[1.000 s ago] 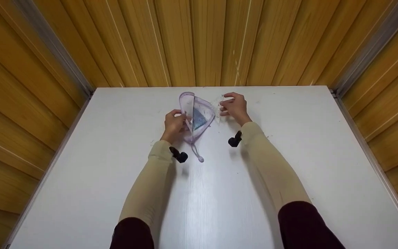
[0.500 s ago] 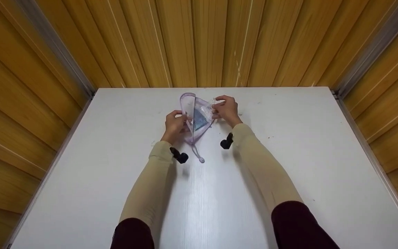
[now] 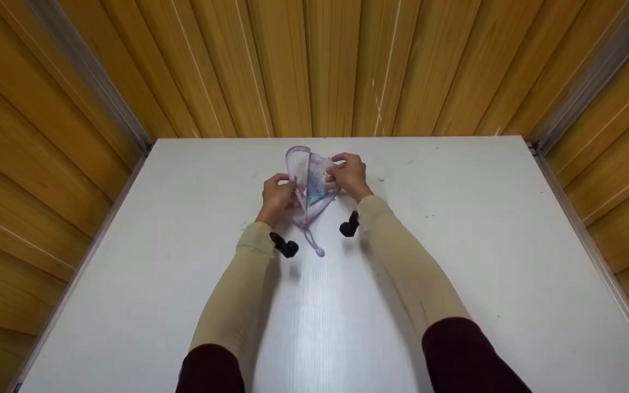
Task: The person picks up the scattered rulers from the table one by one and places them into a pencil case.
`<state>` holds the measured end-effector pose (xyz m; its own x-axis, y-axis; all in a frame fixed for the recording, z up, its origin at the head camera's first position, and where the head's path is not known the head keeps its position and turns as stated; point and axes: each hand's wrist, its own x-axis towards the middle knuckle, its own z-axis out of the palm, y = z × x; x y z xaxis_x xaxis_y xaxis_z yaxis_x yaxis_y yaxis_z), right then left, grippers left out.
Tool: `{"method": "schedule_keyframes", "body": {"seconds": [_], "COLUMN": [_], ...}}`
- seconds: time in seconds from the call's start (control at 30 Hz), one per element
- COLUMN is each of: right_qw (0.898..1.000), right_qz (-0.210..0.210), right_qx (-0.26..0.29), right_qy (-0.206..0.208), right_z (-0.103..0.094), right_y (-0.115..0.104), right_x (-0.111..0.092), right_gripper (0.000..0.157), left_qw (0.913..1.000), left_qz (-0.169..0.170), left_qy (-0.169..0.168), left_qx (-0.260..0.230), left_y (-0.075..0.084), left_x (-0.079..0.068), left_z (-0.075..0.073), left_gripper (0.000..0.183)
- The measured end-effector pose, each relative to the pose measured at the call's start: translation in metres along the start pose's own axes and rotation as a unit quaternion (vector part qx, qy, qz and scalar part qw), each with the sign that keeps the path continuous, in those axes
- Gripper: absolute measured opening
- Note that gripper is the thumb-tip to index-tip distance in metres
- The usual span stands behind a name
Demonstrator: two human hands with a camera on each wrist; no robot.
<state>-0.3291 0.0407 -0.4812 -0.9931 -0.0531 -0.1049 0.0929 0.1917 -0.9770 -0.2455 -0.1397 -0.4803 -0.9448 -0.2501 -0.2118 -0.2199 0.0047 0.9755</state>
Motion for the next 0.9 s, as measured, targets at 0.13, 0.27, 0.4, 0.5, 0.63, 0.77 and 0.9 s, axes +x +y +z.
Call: {"method": "schedule_keyframes", "body": {"seconds": [0.13, 0.27, 0.4, 0.5, 0.63, 0.77, 0.9], "right_qw": [1.0, 0.999, 0.999, 0.999, 0.999, 0.999, 0.998], "right_qz": [0.003, 0.013, 0.025, 0.032, 0.042, 0.048, 0.052], "right_qx": [-0.018, -0.027, -0.023, -0.016, -0.011, -0.018, -0.03], "right_qy": [-0.006, -0.019, -0.024, -0.024, -0.02, -0.017, -0.02], "right_z": [0.004, 0.008, 0.012, 0.014, 0.016, 0.016, 0.016], "right_y": [-0.001, -0.001, -0.001, 0.0, 0.001, 0.001, 0.0], "right_x": [-0.003, -0.005, -0.006, -0.005, -0.003, -0.003, -0.004], "right_gripper": [0.034, 0.034, 0.034, 0.035, 0.035, 0.035, 0.035], "left_qw": [1.0, 0.9999, 0.9998, 0.9999, 0.9999, 0.9999, 0.9999], "left_qz": [0.001, 0.007, 0.013, 0.01, 0.009, 0.008, 0.005], "left_qy": [0.005, 0.01, 0.011, 0.005, -0.005, -0.008, -0.005], "left_qx": [0.008, 0.01, 0.01, 0.008, 0.002, 0.003, 0.011], "left_y": [0.001, 0.001, 0.001, 0.0, 0.0, 0.0, 0.0], "left_x": [-0.001, -0.002, -0.002, -0.002, -0.001, -0.001, -0.001], "left_z": [0.0, 0.0, -0.001, -0.002, -0.003, -0.003, -0.003], "left_gripper": [0.032, 0.031, 0.031, 0.031, 0.032, 0.032, 0.033]}}
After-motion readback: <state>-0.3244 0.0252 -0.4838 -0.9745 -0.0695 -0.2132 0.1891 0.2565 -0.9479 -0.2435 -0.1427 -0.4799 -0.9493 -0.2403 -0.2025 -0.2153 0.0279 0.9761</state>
